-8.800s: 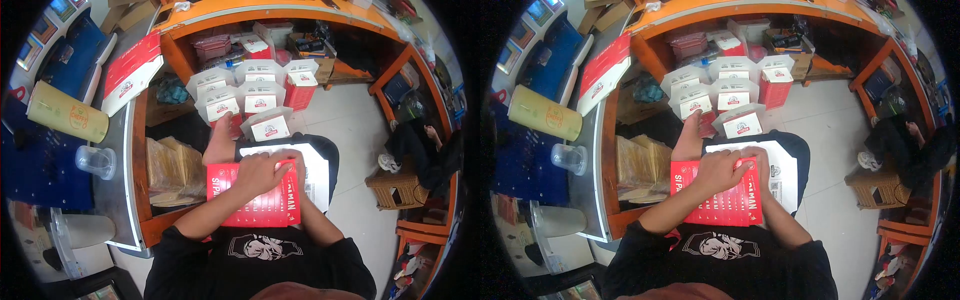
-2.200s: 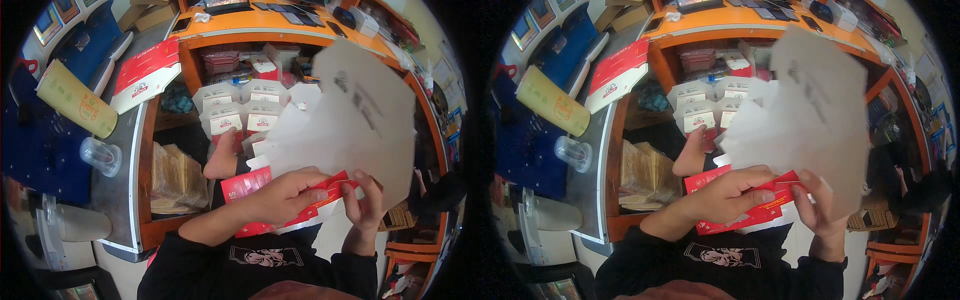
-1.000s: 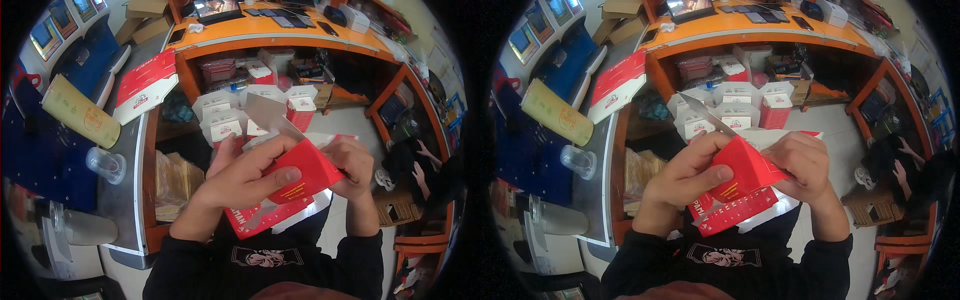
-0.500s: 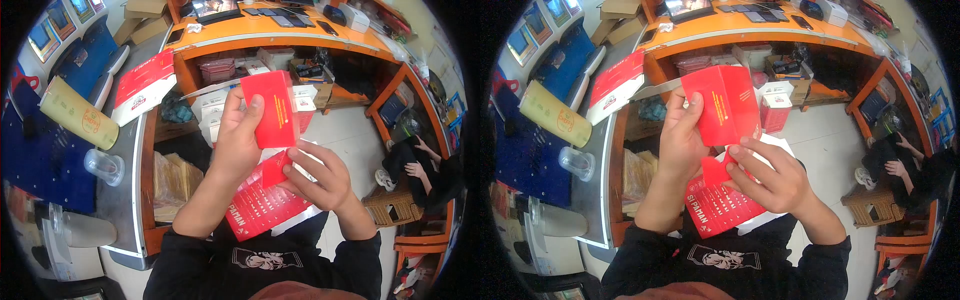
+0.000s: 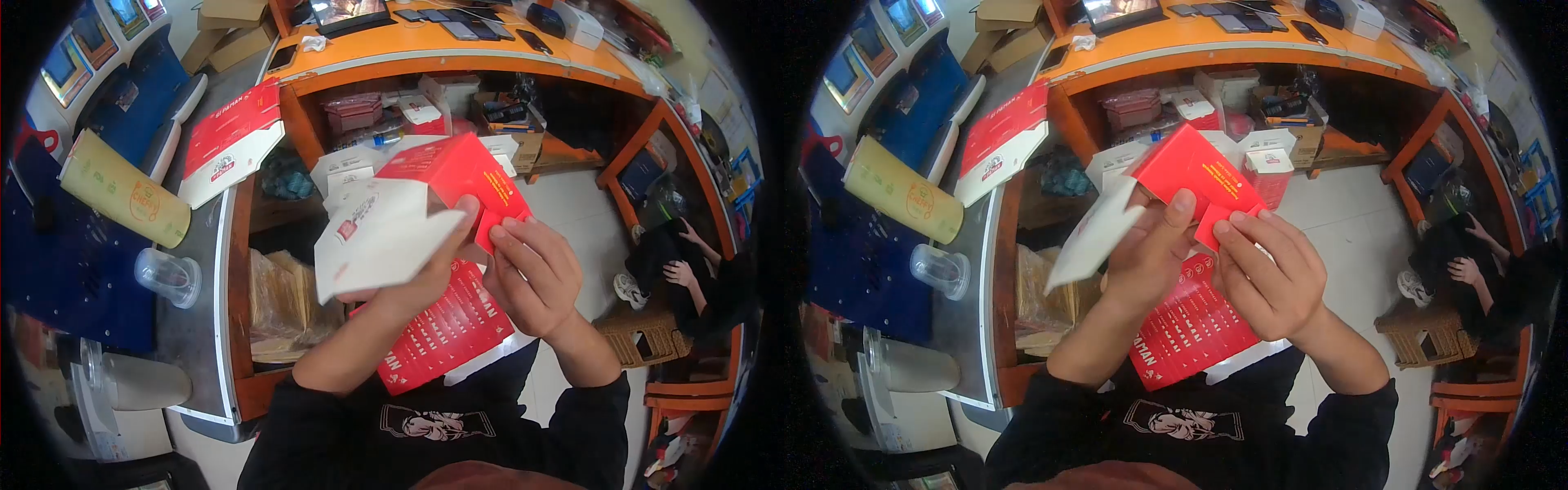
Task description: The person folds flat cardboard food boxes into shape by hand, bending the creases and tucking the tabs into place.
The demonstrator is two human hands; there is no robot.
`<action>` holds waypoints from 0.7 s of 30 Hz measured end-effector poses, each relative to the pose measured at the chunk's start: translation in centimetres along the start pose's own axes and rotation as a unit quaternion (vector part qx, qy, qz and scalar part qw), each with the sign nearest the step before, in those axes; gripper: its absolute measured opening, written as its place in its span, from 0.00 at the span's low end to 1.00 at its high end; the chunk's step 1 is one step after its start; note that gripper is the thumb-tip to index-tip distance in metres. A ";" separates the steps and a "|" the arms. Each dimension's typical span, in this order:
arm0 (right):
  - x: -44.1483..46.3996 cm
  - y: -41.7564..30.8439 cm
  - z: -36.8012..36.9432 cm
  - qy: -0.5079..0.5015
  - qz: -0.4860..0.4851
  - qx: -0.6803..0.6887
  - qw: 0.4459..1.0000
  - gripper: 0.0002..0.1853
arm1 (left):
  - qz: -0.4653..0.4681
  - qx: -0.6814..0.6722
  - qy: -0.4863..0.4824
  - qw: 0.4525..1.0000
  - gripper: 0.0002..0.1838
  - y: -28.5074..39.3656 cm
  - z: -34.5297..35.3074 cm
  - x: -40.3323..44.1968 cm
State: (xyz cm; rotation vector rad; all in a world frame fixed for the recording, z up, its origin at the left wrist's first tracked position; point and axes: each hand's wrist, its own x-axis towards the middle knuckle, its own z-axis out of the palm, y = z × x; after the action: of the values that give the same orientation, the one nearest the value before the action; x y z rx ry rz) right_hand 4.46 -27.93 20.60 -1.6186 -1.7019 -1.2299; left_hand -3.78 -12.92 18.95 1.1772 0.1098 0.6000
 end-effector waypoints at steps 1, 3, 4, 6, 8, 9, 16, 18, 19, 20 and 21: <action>-0.1 -0.2 0.2 -0.002 0.005 -0.005 1.000 0.10 | -0.015 -0.021 -0.015 1.000 0.12 0.1 0.0 -0.4; -0.3 -0.5 0.4 -0.011 0.008 -0.012 1.000 0.10 | -0.036 -0.107 -0.022 0.993 0.11 0.1 0.9 -1.1; -0.5 -0.7 0.4 -0.017 0.006 -0.014 1.000 0.11 | -0.041 -0.172 -0.014 0.984 0.13 -0.1 1.4 -1.4; -0.6 -0.9 0.3 -0.026 0.017 -0.018 0.999 0.12 | -0.028 -0.123 -0.032 0.992 0.15 -0.3 0.6 -2.0; -0.4 -0.7 -0.2 -0.031 0.038 -0.021 0.999 0.13 | 0.003 -0.056 -0.023 0.998 0.12 0.2 0.6 -2.5; -0.1 -0.4 -0.8 -0.051 0.060 0.054 0.995 0.20 | 0.004 -0.074 -0.022 0.997 0.12 0.3 0.3 -2.4; -0.1 2.4 -2.2 -0.151 0.164 0.283 0.933 0.67 | -0.131 -0.101 -0.226 0.960 0.17 3.6 -2.0 -2.5; -0.2 2.3 -3.0 -0.204 0.175 0.291 0.918 0.65 | -0.097 -0.124 -0.225 0.962 0.22 2.9 -0.8 -2.9; 0.0 2.1 -3.3 -0.209 0.169 0.274 0.923 0.65 | -0.114 -0.104 -0.236 0.959 0.24 3.2 -0.9 -2.8; 0.4 1.8 -3.4 -0.214 0.162 0.257 0.928 0.64 | -0.130 -0.085 -0.247 0.956 0.27 3.8 -1.2 -2.5; 0.6 1.5 -3.5 -0.219 0.156 0.242 0.932 0.64 | -0.148 -0.066 -0.257 0.953 0.29 4.2 -1.4 -2.4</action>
State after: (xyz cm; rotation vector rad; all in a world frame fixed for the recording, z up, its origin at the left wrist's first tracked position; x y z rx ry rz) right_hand 4.93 -30.73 23.21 -1.8264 -1.7240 -0.2686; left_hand -7.97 -11.95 21.61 1.1252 -0.1928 0.0253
